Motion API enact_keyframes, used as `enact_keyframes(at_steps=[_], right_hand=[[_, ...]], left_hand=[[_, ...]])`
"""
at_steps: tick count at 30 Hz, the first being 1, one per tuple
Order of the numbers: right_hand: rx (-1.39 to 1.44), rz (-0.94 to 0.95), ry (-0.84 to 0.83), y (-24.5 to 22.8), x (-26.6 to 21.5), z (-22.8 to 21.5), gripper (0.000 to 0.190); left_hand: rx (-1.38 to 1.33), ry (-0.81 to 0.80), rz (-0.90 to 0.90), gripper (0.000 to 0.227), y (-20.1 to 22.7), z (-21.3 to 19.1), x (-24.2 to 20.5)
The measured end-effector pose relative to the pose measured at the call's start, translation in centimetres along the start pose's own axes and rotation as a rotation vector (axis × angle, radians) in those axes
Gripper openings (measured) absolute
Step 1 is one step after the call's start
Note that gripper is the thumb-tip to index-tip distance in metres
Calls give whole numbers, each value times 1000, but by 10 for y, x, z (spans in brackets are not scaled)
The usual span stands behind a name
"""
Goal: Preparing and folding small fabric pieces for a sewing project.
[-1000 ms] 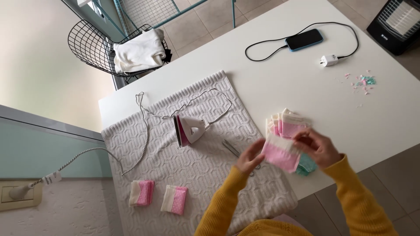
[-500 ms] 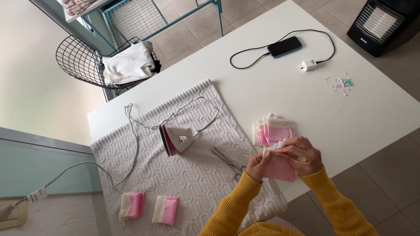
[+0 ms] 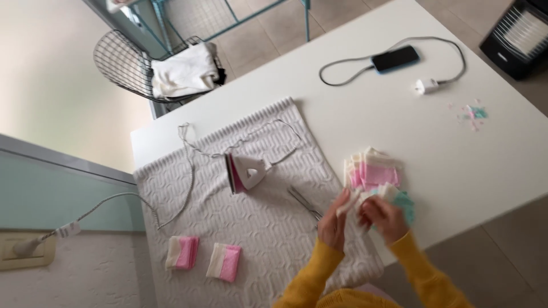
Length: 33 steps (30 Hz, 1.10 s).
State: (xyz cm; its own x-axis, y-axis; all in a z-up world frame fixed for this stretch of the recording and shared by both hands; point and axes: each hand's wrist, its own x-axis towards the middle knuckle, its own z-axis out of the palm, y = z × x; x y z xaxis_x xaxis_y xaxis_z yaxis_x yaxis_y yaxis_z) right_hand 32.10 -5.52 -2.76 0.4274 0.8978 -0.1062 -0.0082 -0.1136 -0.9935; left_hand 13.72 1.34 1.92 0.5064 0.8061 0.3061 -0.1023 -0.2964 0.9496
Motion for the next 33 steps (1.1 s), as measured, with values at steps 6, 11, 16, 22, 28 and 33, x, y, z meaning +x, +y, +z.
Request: enact_keyframes(at_steps=[6,11,16,22,28,33], right_hand=[[230,74,-164,4,4,62,24],[349,87,-226,-15,0,90,24],[-376,-494,-328,-59,-5,119,16],[-478,-702,-323,-67,-5,139,13],[-656,-671,-217,-85,-7,154,12],[-767,-908,-238,-95,-16,164,17]], left_hand=[[29,59,-74,45,11,-17,-23],[-115,105,-113,63,21,-42,-39],[-90,299,-320,34,21,-81,-38],[-138,465,-385,19,-5,-100,-54],[-347,558,-209,13,-11,-103,-64],[308,549,-17,38,82,-113,-25]])
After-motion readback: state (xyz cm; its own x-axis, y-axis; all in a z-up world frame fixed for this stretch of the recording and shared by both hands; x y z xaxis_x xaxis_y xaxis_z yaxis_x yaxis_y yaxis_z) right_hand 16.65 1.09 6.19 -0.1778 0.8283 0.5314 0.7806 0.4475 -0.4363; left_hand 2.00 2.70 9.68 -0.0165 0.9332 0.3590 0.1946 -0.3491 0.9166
